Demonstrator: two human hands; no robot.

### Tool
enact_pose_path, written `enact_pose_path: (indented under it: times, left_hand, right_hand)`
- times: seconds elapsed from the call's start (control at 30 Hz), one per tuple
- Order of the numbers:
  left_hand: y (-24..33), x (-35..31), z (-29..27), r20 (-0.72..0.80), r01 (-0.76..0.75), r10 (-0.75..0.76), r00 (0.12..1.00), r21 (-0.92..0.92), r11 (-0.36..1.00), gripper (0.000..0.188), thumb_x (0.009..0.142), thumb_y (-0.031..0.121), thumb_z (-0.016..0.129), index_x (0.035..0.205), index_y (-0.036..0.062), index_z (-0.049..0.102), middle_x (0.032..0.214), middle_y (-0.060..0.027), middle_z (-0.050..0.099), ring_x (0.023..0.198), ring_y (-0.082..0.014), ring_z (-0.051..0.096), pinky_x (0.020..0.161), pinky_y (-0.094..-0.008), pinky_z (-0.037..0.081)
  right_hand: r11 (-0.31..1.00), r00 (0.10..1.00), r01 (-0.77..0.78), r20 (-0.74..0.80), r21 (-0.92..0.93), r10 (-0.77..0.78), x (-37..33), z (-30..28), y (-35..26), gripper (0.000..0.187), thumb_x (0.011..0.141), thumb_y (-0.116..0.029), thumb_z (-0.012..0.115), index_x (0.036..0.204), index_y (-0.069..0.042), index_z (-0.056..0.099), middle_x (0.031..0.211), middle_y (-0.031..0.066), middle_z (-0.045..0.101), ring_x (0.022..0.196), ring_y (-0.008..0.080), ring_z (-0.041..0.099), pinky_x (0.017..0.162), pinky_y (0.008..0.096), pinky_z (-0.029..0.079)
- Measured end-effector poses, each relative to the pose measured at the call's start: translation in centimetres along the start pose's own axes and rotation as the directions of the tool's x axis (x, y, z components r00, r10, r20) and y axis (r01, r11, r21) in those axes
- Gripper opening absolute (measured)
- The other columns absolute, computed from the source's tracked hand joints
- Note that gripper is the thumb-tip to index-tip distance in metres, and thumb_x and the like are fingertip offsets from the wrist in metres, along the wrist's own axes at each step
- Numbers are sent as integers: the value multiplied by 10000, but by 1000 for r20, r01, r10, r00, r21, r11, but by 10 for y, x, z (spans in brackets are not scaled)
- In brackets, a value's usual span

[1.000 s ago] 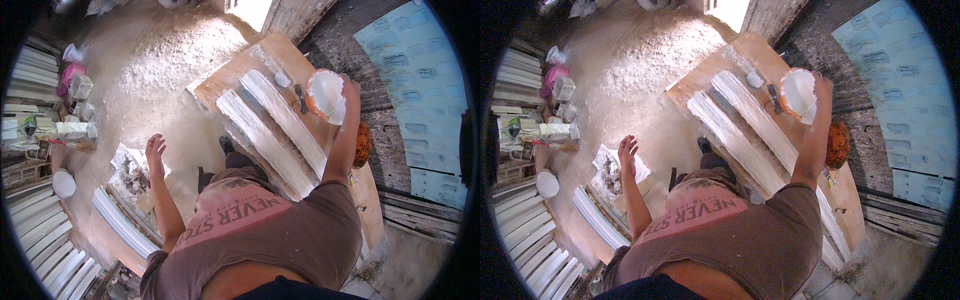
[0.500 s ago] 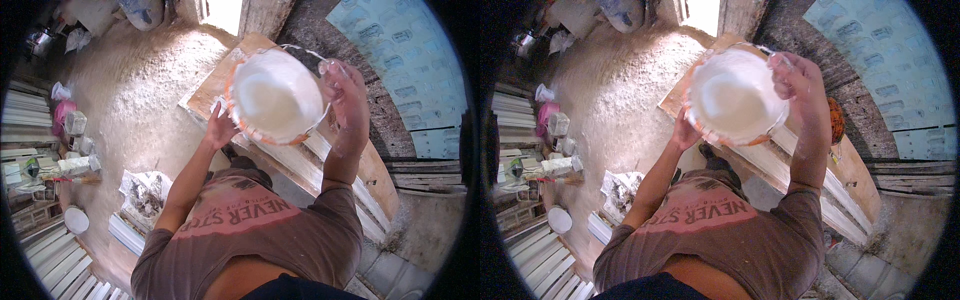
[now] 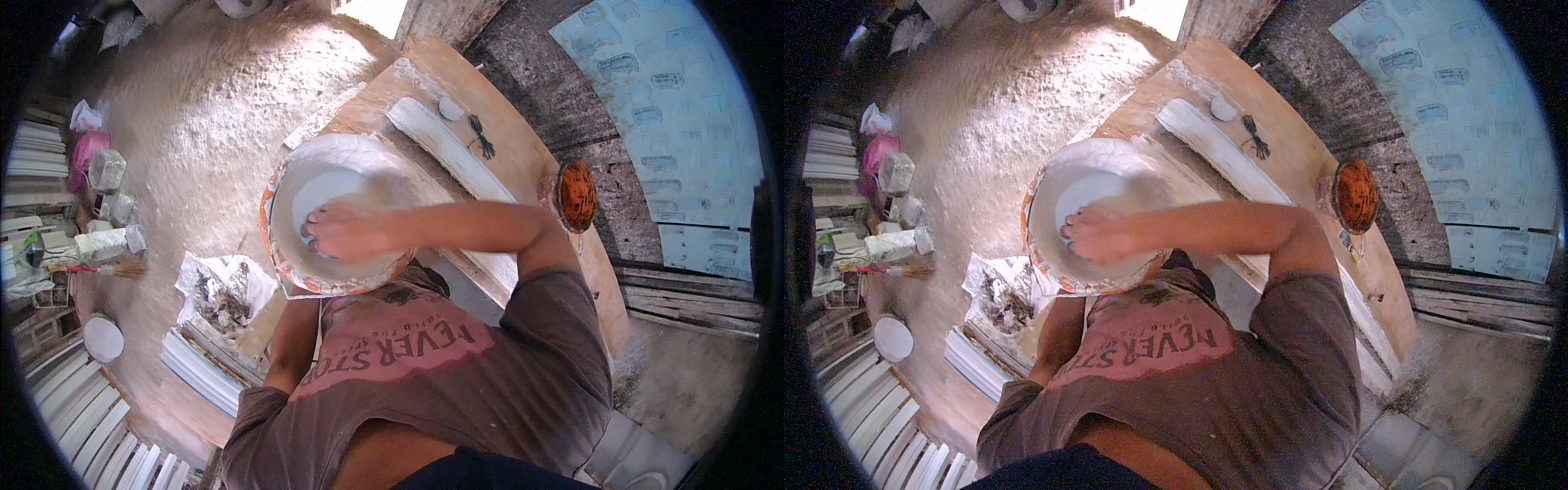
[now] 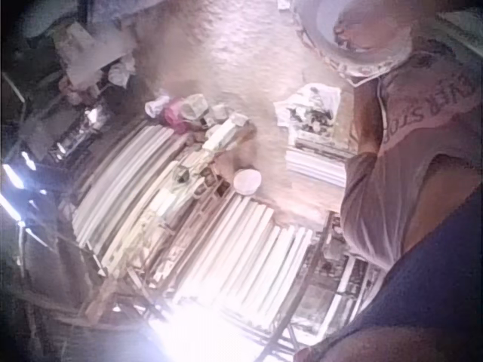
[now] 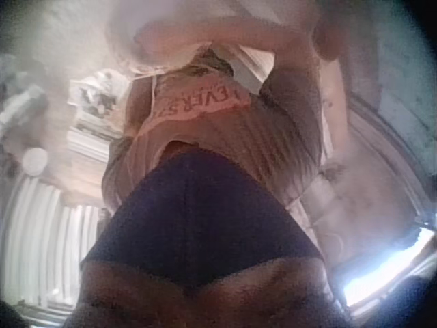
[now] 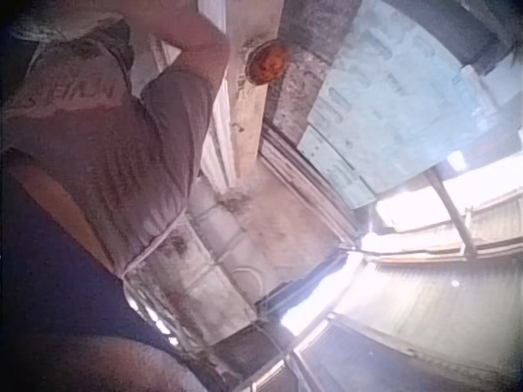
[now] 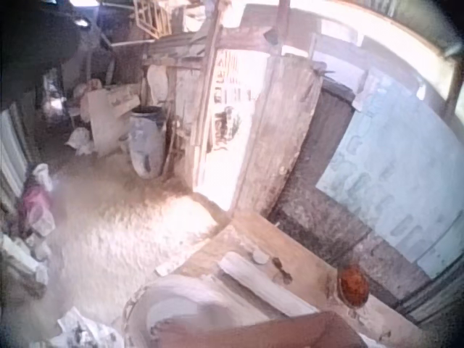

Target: The person lays strands of white fiberglass onto a curved wooden mold, then pours a white liquid from a bucket over the strands. They use their hands to press and spread the liquid into the fibers, smoothing the surface along the mold.

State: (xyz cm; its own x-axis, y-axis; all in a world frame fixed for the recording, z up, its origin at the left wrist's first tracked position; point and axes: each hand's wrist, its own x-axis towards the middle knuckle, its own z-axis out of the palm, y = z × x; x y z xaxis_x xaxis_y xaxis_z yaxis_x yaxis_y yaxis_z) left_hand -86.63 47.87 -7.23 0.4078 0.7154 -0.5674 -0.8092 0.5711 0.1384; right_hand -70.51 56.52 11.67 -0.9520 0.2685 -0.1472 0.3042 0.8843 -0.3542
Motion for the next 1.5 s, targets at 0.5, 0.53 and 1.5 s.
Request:
enact_pose_path:
  times: [0.5, 0.53, 1.5]
  left_hand:
    - [7, 44, -21, -13, -94, 95, 995, 61, 994, 604, 918, 562, 404, 1287, 94, 502, 1231, -89, 571, 1127, -267, 543, 980, -429, 429]
    - [6, 48, -20, -17, -93, 94, 995, 72, 993, 604, 918, 562, 404, 1288, 95, 502, 1232, -89, 571, 1127, -267, 543, 980, -429, 430]
    - [24, 145, 94, -9, -208, 221, 975, 292, 933, 603, 917, 550, 399, 1315, 106, 484, 1245, -86, 563, 1125, -278, 554, 951, -436, 454]
  right_hand:
    - [912, 955, -186, 286, 366, 80, 25, 30, 44, 229, 688, -156, 625, 805, 32, 681, 806, 262, 642, 820, 404, 643, 696, 505, 504]
    - [891, 982, -190, 83, 412, 172, 23, 30, 50, 188, 659, -150, 646, 716, 26, 681, 702, 255, 639, 751, 401, 653, 641, 509, 507]
    - [-174, 298, 491, 23, 854, 954, -140, 105, 263, 270, 929, -232, 572, 1118, -55, 647, 1042, 49, 665, 888, 154, 638, 770, 312, 520]
